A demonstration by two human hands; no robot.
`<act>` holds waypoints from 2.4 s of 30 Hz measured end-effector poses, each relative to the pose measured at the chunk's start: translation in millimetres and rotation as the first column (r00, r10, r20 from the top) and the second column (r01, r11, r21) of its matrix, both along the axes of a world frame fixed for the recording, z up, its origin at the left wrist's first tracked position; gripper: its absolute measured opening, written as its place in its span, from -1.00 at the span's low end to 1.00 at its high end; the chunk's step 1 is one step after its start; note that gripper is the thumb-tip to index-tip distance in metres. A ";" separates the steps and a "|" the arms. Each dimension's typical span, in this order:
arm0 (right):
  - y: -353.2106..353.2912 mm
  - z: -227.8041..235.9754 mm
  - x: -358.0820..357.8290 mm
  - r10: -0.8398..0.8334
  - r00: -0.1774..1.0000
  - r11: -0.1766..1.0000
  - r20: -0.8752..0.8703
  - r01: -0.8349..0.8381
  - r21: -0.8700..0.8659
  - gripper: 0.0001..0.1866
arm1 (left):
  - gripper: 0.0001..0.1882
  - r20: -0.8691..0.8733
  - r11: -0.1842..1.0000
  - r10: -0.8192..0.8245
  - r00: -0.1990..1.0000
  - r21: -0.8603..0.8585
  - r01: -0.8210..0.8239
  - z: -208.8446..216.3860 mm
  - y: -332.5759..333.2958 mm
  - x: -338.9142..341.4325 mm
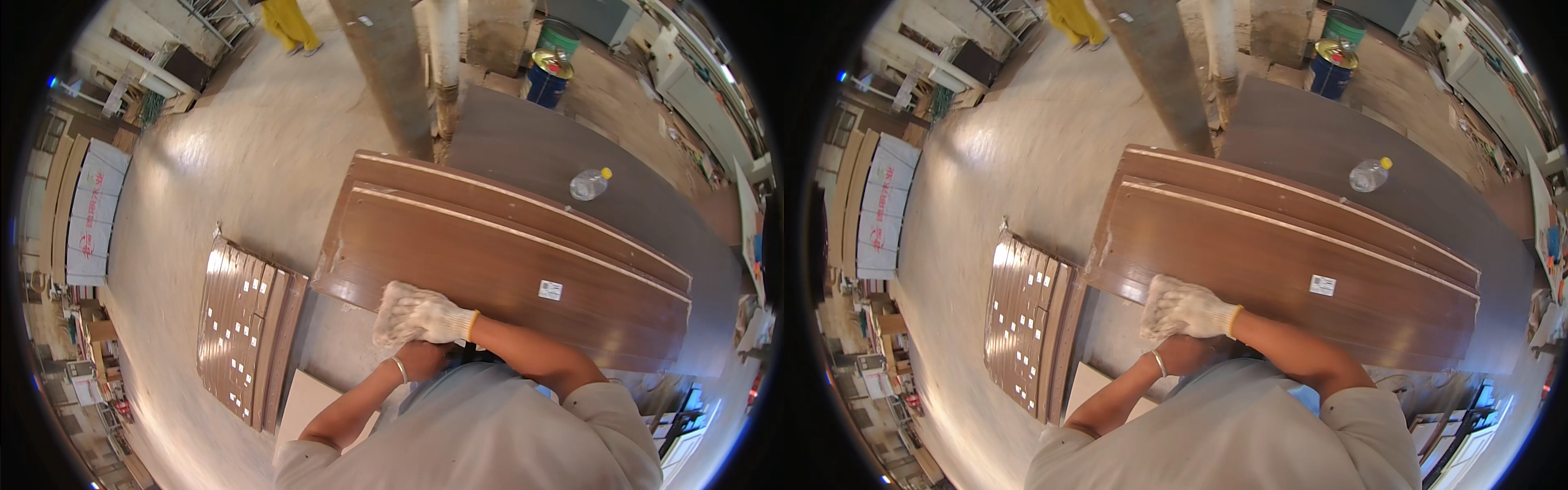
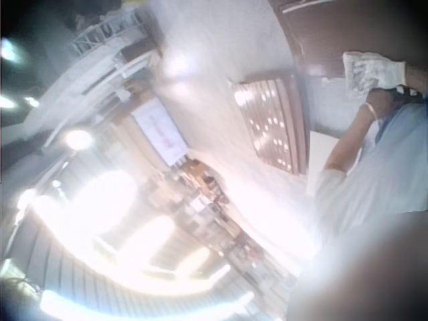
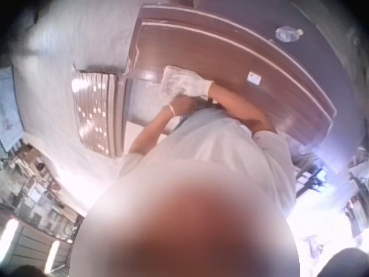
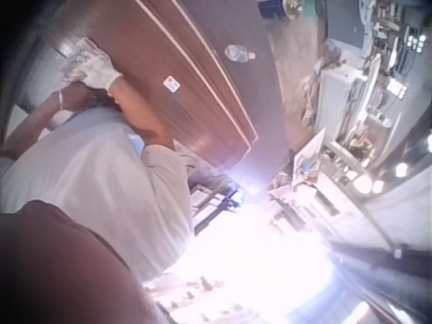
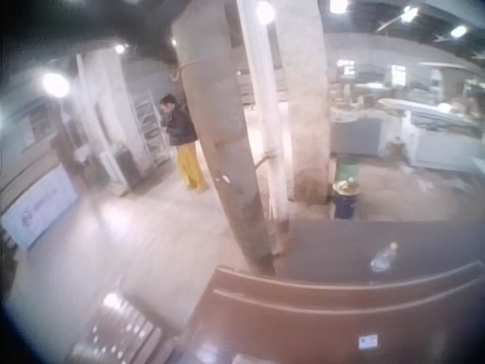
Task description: The person sprays a liquid onto a brown wooden panel, wipes it with a cloth, and applies masking tape along the edges. The person repeats this process on multiple panels, handling each one individually and placing them on a workbench.
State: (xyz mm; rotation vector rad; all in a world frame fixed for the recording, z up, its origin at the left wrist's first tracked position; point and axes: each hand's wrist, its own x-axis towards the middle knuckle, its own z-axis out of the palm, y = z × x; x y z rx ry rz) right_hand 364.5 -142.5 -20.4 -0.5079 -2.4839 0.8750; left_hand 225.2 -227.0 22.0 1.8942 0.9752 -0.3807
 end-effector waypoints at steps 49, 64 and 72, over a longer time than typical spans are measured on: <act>-409.5 -165.3 879.2 -0.208 -0.612 -0.701 0.763 0.637 0.320 -0.68 | -0.23 0.082 0.750 -0.227 0.971 0.650 0.120 -18.5 -59.4 491.1; -224.3 44.9 502.6 -0.974 -0.048 0.216 -0.222 0.102 -0.971 -0.52 | -0.59 0.170 0.806 -0.244 0.955 0.584 0.102 -14.9 -50.3 435.3; -175.6 102.3 374.8 -0.766 0.489 0.430 -0.417 -0.093 -0.898 -0.20 | -0.48 0.549 0.902 0.333 0.767 0.051 -0.428 62.6 -9.4 285.7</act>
